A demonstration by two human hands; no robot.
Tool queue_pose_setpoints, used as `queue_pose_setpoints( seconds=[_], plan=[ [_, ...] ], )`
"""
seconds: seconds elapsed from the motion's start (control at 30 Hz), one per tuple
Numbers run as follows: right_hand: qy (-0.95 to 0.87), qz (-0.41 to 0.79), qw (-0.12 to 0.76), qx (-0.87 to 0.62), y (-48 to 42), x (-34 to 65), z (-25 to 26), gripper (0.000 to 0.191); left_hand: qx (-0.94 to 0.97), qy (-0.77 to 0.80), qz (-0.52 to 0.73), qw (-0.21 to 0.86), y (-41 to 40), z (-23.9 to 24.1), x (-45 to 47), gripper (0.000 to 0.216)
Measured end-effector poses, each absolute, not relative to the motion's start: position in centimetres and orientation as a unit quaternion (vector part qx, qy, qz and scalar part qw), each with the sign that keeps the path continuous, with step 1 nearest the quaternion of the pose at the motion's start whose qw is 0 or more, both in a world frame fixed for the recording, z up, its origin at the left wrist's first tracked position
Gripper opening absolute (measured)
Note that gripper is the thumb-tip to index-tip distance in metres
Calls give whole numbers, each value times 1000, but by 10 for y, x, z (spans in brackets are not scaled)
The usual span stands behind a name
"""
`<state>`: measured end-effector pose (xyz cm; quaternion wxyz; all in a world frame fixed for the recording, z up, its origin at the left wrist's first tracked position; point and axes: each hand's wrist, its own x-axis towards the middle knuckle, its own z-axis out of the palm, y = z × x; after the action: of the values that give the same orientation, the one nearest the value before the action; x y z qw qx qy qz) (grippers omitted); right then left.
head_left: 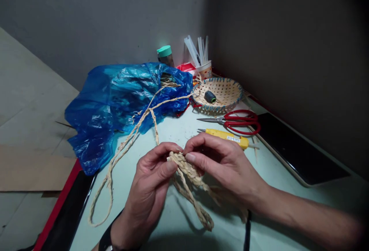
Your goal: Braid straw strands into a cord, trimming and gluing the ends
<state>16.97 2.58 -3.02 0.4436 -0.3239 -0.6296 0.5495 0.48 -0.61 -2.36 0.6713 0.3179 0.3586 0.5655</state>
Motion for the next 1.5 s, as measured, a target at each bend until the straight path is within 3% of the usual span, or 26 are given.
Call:
queue_pose_setpoints(
  seconds=[0.17,0.37,0.43,0.57,0.7,0.87,1.2,1.5],
  plan=[
    [-643,563,414,-314,25,175,-24,18,321,362,587,649,-1,-19,1,11],
    [-745,497,283,-342,13,173,-13,34,383,386,624,561,3,-13,-7,11],
    [-764,475,294,-324,9,172,-13,33,397,393,631,538,3,-12,-9,10],
    [-814,354,327,-323,5,168,-26,61,399,409,640,514,3,-14,-10,9],
    [-850,270,332,-307,3,165,-38,41,407,403,643,509,4,-15,-10,6],
    [-820,351,317,-322,3,168,-36,26,401,402,643,514,5,-15,-11,6],
    [-778,404,341,-341,11,168,-32,35,324,411,618,586,6,-16,-10,16],
    [-764,417,349,-347,13,166,-30,21,274,400,631,606,8,-18,-7,30]
  ],
)
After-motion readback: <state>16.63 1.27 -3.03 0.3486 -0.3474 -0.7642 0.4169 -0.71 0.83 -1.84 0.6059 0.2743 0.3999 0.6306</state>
